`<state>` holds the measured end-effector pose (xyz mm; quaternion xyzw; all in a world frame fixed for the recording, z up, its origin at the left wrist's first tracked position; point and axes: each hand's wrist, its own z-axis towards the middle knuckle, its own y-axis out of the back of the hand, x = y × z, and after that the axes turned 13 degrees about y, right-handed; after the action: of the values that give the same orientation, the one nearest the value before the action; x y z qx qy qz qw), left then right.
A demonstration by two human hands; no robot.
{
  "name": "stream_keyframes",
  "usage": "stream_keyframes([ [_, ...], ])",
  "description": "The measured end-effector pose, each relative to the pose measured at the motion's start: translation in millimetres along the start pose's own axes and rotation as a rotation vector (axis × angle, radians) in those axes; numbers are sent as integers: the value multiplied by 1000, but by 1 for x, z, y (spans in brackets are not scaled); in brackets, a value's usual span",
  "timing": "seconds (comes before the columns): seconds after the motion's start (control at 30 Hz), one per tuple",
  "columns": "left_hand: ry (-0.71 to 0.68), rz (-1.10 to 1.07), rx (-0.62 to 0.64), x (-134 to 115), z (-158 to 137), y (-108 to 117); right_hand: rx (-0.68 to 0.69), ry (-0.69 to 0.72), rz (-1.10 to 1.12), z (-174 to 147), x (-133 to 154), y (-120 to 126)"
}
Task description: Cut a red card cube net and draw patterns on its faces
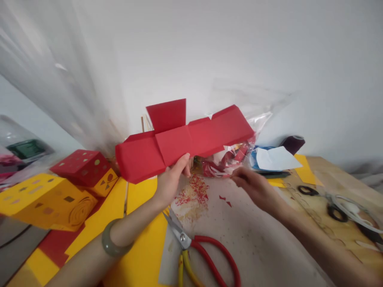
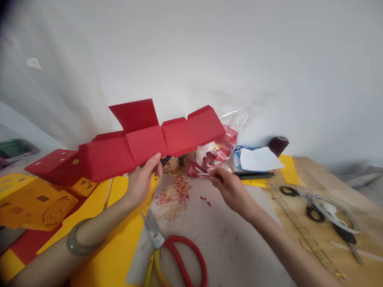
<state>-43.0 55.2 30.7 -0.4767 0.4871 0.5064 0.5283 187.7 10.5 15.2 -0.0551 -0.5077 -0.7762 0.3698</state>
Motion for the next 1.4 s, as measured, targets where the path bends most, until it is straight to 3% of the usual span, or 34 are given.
stream_keyframes([
  [0.17,-36,-122,-93,0,5,3,-335,-26,-126,63,28,57],
  [0.27,-67,-157,-132,0,6,6,-541,67,-347,108,32,79],
  [0.33,-82,-158,-140,-1,6,7,-521,96,-476,133,27,89],
  [0.47,-68,-179,-125,-1,7,8,-235,117,-582,157,11,101],
  [0.53,-68,-203,-121,0,7,7,-195,135,-576,152,13,104],
  [0.6,-67,-233,-116,0,6,5,-246,174,-579,135,23,103],
  [0.67,-60,-250,-108,-1,6,4,-361,224,-571,107,36,95],
  [0.73,-56,-244,-102,-2,5,4,-349,286,-471,72,43,77],
  [0.8,-62,-216,-92,-2,4,3,-132,307,-282,35,39,53],
  [0.83,-62,-203,-85,-1,4,3,-16,269,-206,18,32,40],
  [0.87,-56,-194,-80,0,4,3,127,141,-43,2,24,28],
  [0.97,-35,-184,-62,3,4,2,272,81,59,-27,-6,-1],
  [1.17,-26,-153,-17,4,1,1,422,179,174,-20,-43,-19],
  [1.4,-58,-72,24,-4,-3,-2,458,175,247,-9,-55,-30],
])
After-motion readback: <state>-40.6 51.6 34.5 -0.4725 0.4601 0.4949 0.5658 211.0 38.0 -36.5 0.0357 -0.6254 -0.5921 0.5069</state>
